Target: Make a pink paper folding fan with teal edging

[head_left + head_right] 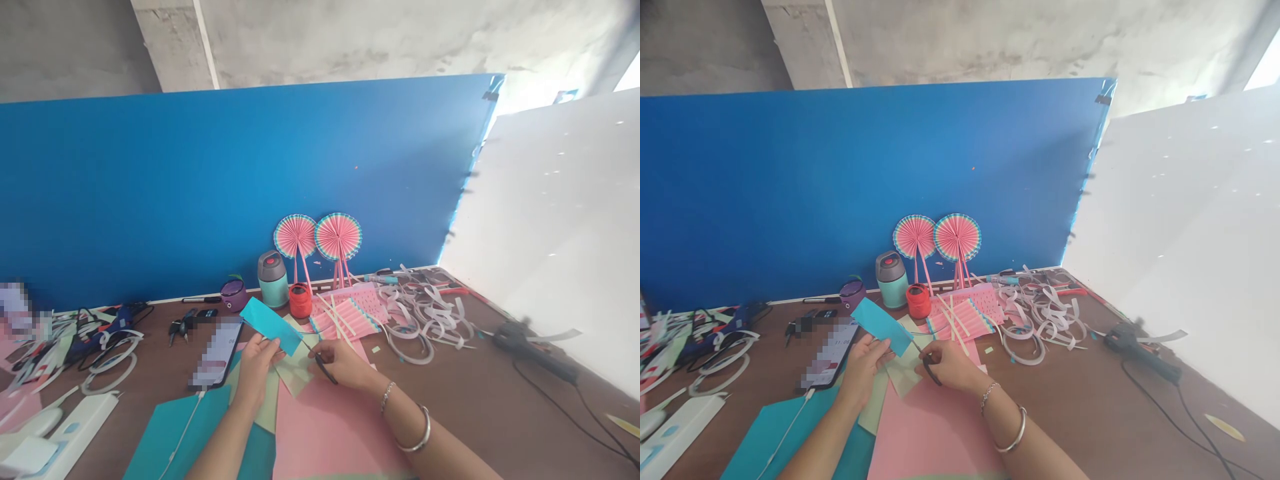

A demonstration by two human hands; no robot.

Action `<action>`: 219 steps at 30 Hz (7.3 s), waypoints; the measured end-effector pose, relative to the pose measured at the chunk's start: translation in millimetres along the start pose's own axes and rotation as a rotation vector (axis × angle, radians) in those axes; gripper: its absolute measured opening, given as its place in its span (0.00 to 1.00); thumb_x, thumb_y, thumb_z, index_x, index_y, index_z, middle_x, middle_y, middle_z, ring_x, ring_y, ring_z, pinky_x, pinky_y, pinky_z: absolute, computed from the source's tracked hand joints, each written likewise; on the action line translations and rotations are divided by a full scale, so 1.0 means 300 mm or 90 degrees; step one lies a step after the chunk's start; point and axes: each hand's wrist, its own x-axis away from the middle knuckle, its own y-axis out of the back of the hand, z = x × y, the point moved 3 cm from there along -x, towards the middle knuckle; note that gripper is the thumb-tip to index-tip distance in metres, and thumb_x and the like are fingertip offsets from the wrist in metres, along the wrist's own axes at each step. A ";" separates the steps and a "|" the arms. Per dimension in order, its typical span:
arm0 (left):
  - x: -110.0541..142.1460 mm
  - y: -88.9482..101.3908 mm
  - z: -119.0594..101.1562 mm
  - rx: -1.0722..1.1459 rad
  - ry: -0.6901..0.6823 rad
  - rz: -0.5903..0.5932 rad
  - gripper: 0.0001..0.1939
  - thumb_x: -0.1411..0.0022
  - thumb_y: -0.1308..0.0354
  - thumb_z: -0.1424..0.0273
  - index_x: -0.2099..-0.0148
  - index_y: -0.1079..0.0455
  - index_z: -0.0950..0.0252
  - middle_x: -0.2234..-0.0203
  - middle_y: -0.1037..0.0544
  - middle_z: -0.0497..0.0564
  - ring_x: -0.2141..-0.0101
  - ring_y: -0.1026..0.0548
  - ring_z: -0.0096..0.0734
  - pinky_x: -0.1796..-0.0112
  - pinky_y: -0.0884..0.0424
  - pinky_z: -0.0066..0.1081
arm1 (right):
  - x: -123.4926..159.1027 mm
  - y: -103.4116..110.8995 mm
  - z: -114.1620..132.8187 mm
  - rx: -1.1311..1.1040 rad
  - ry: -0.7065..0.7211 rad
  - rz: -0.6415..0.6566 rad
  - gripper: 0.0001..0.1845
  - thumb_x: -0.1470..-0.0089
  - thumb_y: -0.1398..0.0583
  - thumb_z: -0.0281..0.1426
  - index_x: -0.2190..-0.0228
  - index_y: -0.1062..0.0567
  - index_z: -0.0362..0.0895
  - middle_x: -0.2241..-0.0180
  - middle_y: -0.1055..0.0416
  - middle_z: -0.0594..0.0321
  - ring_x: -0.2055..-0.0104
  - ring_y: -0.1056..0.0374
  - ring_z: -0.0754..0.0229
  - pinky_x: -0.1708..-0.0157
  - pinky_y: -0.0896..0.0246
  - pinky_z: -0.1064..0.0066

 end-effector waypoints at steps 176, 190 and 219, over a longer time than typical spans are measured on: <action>-0.008 -0.010 0.076 -0.006 0.070 0.154 0.16 0.49 0.37 0.57 0.73 0.30 0.67 0.74 0.20 0.54 0.69 0.22 0.39 0.71 0.30 0.30 | -0.007 -0.013 -0.007 -0.027 0.005 -0.014 0.15 0.63 0.45 0.22 0.69 0.24 0.39 0.88 0.41 0.74 0.86 0.47 0.70 0.85 0.57 0.79; -0.005 -0.016 0.082 -0.027 0.097 0.183 0.18 0.49 0.37 0.56 0.70 0.28 0.68 0.72 0.20 0.57 0.68 0.22 0.41 0.71 0.30 0.30 | -0.022 -0.025 -0.044 -0.066 0.017 -0.011 0.10 0.60 0.42 0.25 0.71 0.25 0.41 0.86 0.37 0.71 0.85 0.45 0.69 0.84 0.54 0.78; 0.000 -0.019 0.079 -0.024 0.107 0.191 0.18 0.50 0.37 0.56 0.72 0.29 0.68 0.74 0.20 0.55 0.69 0.22 0.39 0.73 0.31 0.29 | -0.007 -0.014 -0.017 -0.002 0.002 -0.024 0.12 0.61 0.44 0.23 0.71 0.24 0.40 0.87 0.39 0.72 0.86 0.47 0.70 0.85 0.57 0.78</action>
